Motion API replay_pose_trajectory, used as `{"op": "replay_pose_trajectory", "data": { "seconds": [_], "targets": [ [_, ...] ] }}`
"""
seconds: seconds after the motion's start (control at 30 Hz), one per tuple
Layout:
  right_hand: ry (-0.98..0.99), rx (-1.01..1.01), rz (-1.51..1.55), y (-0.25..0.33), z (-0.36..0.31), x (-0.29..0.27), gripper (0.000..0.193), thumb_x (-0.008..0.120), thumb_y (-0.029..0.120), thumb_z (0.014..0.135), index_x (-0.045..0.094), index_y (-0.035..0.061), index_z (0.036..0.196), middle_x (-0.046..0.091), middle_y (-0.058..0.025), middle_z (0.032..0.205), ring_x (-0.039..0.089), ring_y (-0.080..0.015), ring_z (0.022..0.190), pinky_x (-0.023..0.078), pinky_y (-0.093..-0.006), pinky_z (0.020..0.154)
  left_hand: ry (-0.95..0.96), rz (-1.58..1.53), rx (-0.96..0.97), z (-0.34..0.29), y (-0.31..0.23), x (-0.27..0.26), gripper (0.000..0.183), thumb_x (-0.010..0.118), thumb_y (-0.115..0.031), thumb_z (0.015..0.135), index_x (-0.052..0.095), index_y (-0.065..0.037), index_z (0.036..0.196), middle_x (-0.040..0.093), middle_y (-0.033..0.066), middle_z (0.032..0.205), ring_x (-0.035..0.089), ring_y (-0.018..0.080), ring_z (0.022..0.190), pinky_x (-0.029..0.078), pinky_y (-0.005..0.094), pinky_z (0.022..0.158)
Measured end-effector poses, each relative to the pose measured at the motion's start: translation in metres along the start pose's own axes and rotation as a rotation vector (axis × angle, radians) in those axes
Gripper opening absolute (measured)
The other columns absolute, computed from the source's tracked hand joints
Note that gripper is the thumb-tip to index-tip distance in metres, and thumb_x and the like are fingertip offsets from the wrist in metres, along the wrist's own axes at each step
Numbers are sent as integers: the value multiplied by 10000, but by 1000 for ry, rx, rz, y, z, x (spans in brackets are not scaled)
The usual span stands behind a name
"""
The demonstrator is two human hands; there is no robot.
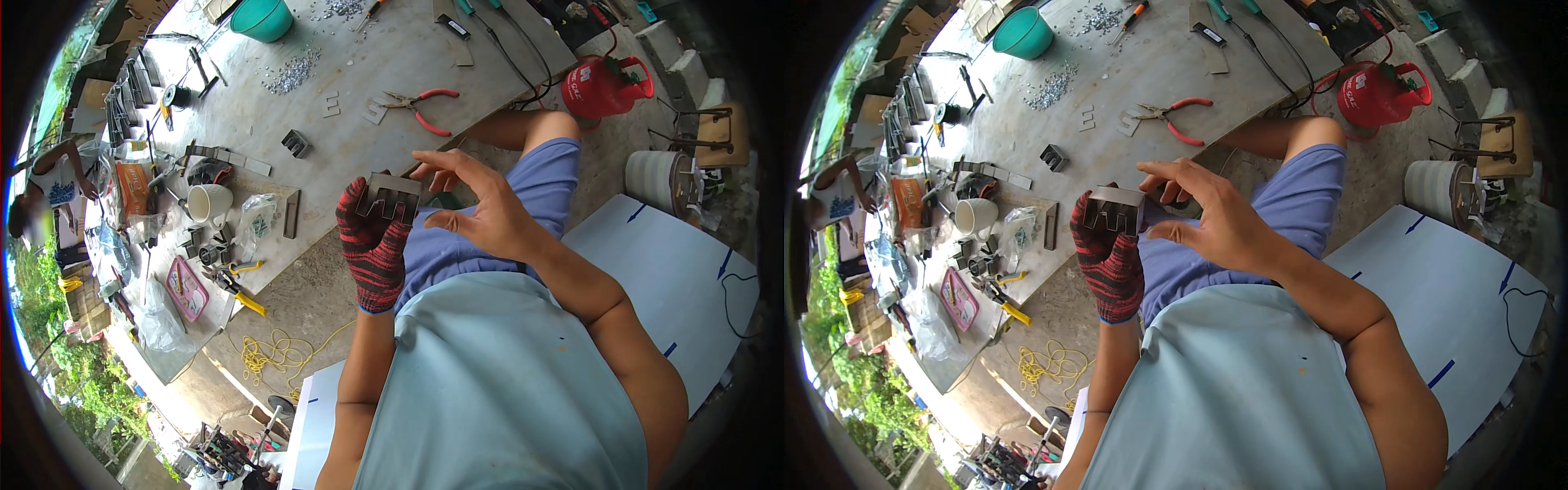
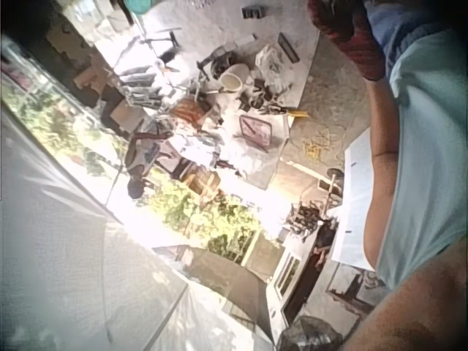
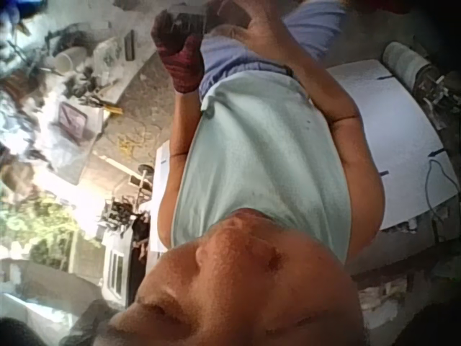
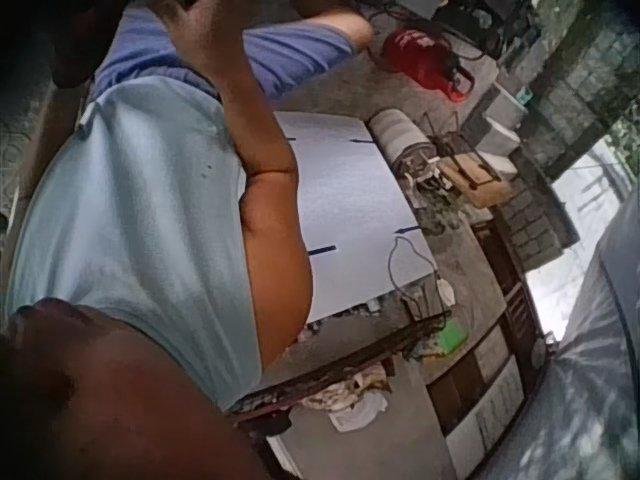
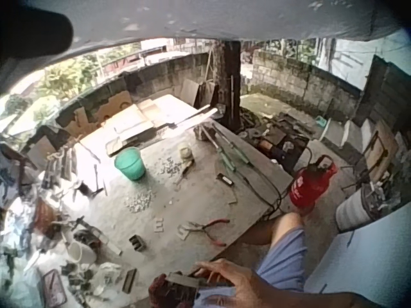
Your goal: Solder metal pins onto the back of small metal sign letters.
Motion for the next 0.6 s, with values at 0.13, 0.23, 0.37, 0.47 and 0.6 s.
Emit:
{"op": "replay_pose_trajectory", "data": {
  "seconds": [0.13, 0.23, 0.37, 0.47, 0.6],
  "targets": [
    [-44, 139, 201, -2, -10, 18, 585, 856, 91, 816, 623, 41, 1350, 660, -85, 1129, 623, -169, 972, 511, -307, 909, -25, -30, -21, -1, 11, -6, 721, 799, -26, 882, 439, -137, 1497, 522, 156, 1507, 537, 265, 1351, 491, 406, 1096],
    [-103, 76, 117, 5, -7, 17, 487, 836, 45, 816, 657, 28, 1269, 660, -97, 1122, 629, -176, 978, 520, -314, 901, 11, -23, 29, -2, 12, -6, 694, 801, -53, 887, 458, -135, 1486, 511, 164, 1524, 524, 270, 1368, 457, 428, 1129],
    [-147, -64, -38, 3, -5, 6, 459, 804, -16, 799, 670, 26, 1236, 674, -116, 1135, 656, -232, 1019, 538, -351, 911, 128, -157, 10, -2, 2, -4, 594, 795, -163, 918, 517, -113, 1441, 514, 155, 1532, 528, 279, 1367, 376, 459, 1182],
    [-132, -122, -104, 5, -6, -1, 464, 793, -32, 796, 672, 27, 1239, 683, -129, 1168, 665, -275, 1066, 543, -366, 917, 151, -101, 11, -1, 2, -11, 531, 777, -189, 937, 549, -75, 1402, 580, 143, 1468, 539, 278, 1366, 378, 442, 1176],
    [-109, -137, -132, 6, -6, -5, 466, 790, -39, 795, 675, 27, 1241, 690, -134, 1186, 663, -291, 1096, 538, -372, 936, 101, 66, 61, -3, 2, -14, 464, 779, -219, 943, 591, -57, 1334, 655, 98, 1368, 589, 183, 1204, 432, 358, 1078]
  ]
}}
Point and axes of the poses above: each hand's wrist, its own z-axis towards the middle knuckle, its own x-axis out of the palm, y = z × x, the point moved 3 cm from there along z, towards the middle knuckle
